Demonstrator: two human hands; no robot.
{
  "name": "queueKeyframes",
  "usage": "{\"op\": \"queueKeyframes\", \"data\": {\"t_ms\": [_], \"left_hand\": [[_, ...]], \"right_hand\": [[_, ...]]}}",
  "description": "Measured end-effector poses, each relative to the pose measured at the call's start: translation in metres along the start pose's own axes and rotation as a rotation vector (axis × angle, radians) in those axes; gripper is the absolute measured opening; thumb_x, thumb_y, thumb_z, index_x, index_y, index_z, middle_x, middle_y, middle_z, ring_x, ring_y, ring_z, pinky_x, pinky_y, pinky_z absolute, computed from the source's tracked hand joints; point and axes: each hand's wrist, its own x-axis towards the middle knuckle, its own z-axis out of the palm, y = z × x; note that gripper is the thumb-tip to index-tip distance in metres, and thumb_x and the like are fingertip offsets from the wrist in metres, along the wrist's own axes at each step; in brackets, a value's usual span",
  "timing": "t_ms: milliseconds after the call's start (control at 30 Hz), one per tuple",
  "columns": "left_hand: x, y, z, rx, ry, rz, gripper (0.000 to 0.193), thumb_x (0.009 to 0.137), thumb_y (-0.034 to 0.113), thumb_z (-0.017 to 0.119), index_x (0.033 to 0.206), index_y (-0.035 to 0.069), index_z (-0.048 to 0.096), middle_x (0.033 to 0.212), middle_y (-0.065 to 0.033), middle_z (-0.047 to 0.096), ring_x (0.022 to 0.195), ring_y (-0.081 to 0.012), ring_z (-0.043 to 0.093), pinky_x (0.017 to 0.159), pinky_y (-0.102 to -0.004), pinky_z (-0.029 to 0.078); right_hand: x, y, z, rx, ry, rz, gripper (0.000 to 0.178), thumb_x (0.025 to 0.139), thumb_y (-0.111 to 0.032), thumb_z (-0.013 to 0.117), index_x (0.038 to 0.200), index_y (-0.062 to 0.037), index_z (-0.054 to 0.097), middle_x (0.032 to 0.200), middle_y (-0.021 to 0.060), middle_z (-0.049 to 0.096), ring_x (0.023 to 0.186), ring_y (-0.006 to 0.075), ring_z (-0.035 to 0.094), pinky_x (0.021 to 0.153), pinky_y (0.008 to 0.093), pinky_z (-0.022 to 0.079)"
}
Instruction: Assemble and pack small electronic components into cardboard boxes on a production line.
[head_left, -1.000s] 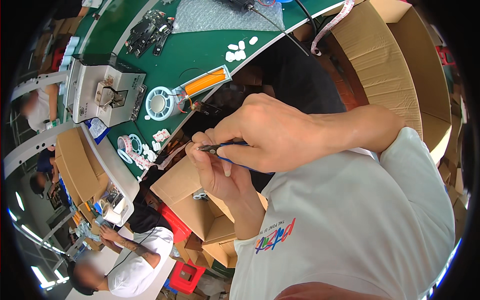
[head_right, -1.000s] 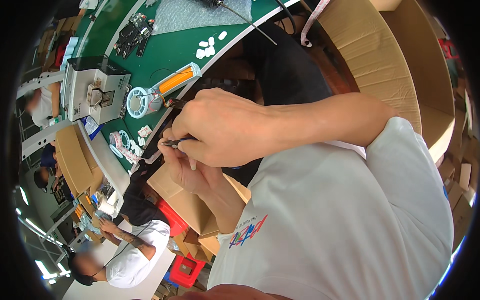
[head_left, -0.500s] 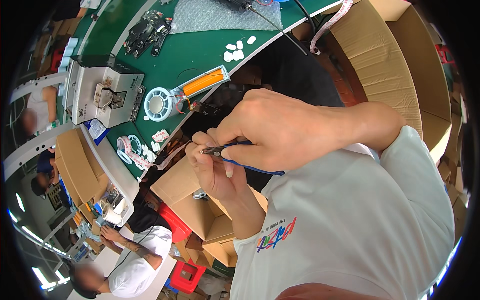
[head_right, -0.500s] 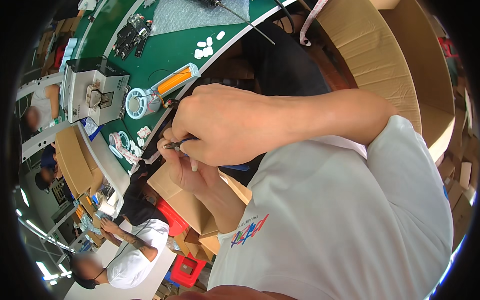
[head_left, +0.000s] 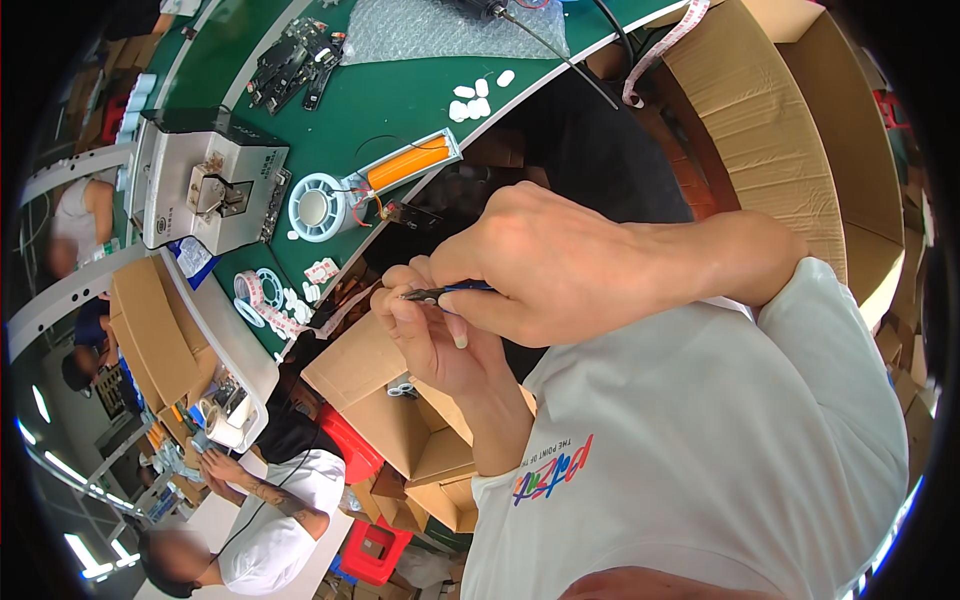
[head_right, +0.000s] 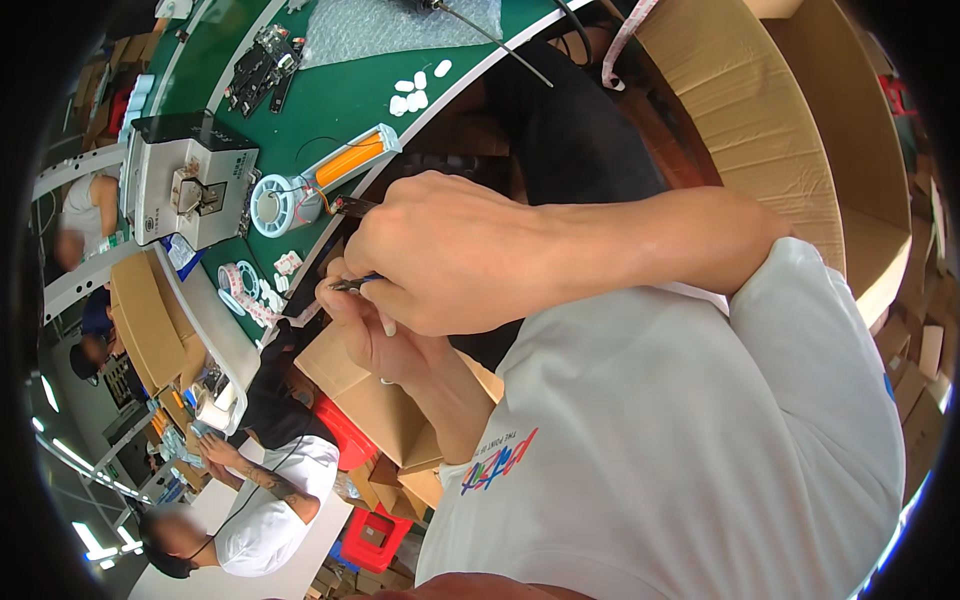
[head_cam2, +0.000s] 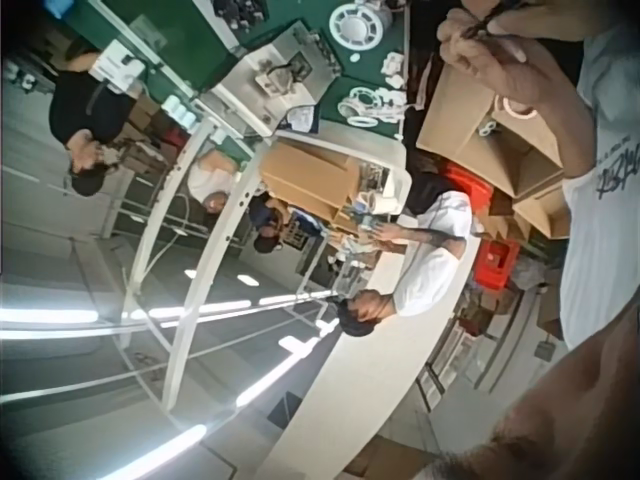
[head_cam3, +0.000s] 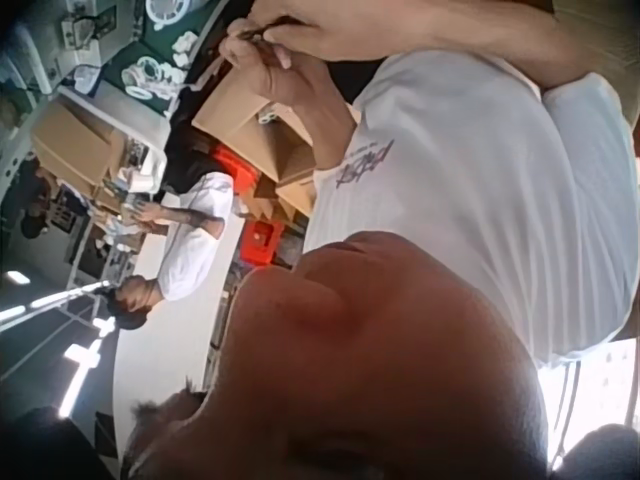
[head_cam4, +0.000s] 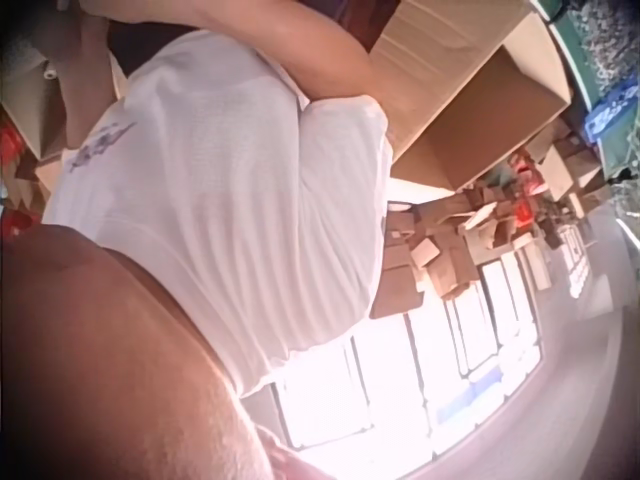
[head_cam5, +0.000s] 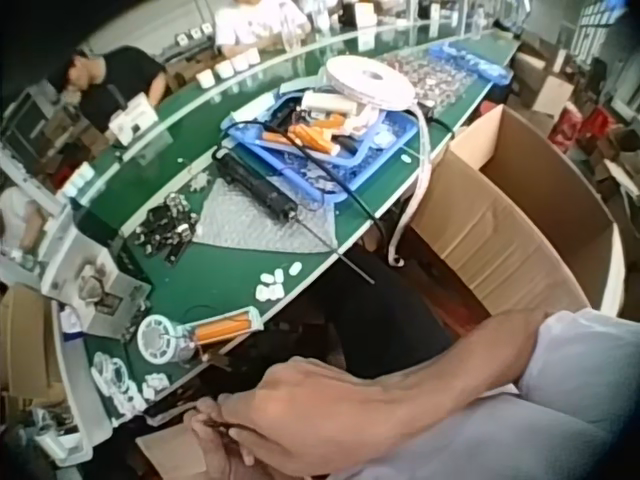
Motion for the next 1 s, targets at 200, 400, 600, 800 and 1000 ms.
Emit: {"op": "queueKeyframes", "data": {"t_ms": [200,400,600,800,1000], "left_hand": [[0.001,-0.005,0.006,-0.092,0.091,-0.043,0.019,0.108,0.021,0.053,0.108,0.007,0.066,0.096,-0.0043,0.056,0.068,-0.0076,0.044,0.062,-0.0200,0.036],[0.007,-0.001,0.001,-0.092,-0.058,-0.029,0.019,0.108,0.022,0.053,0.107,0.007,0.066,0.098,-0.0053,0.056,0.069,-0.0079,0.046,0.063,-0.0201,0.036],[0.010,0.003,-0.007,-0.062,-0.114,-0.050,0.017,0.107,0.020,0.055,0.107,0.007,0.066,0.099,-0.0074,0.057,0.074,-0.0101,0.046,0.062,-0.0210,0.037],[0.010,0.009,-0.003,0.018,-0.051,-0.071,0.015,0.105,0.016,0.057,0.108,0.005,0.066,0.100,-0.0093,0.058,0.079,-0.0131,0.047,0.059,-0.0213,0.038],[0.010,0.010,-0.004,-0.013,-0.063,-0.108,0.017,0.108,0.020,0.054,0.110,0.005,0.063,0.103,-0.0076,0.058,0.069,-0.0101,0.046,0.066,-0.0226,0.041]], "right_hand": [[-0.006,0.010,0.020,-0.101,0.177,-0.082,0.006,0.081,-0.001,0.060,0.080,0.0016,0.066,0.058,0.0135,0.058,0.044,0.0305,0.043,0.046,0.0377,0.039],[-0.002,0.004,0.004,0.088,0.098,-0.048,0.007,0.082,-0.001,0.061,0.076,0.0008,0.062,0.057,0.0116,0.056,0.045,0.0281,0.040,0.047,0.0366,0.037],[0.000,0.005,-0.006,0.121,0.020,-0.013,0.013,0.082,-0.002,0.061,0.070,0.0005,0.056,0.056,0.0086,0.051,0.048,0.0240,0.034,0.048,0.0351,0.033],[0.001,0.002,-0.012,0.116,-0.037,0.061,0.019,0.083,-0.001,0.061,0.067,0.0005,0.049,0.056,0.0062,0.044,0.052,0.0206,0.028,0.048,0.0343,0.030],[0.001,0.001,-0.013,0.150,-0.037,0.062,0.021,0.084,-0.001,0.061,0.067,0.0004,0.048,0.056,0.0059,0.042,0.052,0.0195,0.027,0.048,0.0342,0.029]]}}
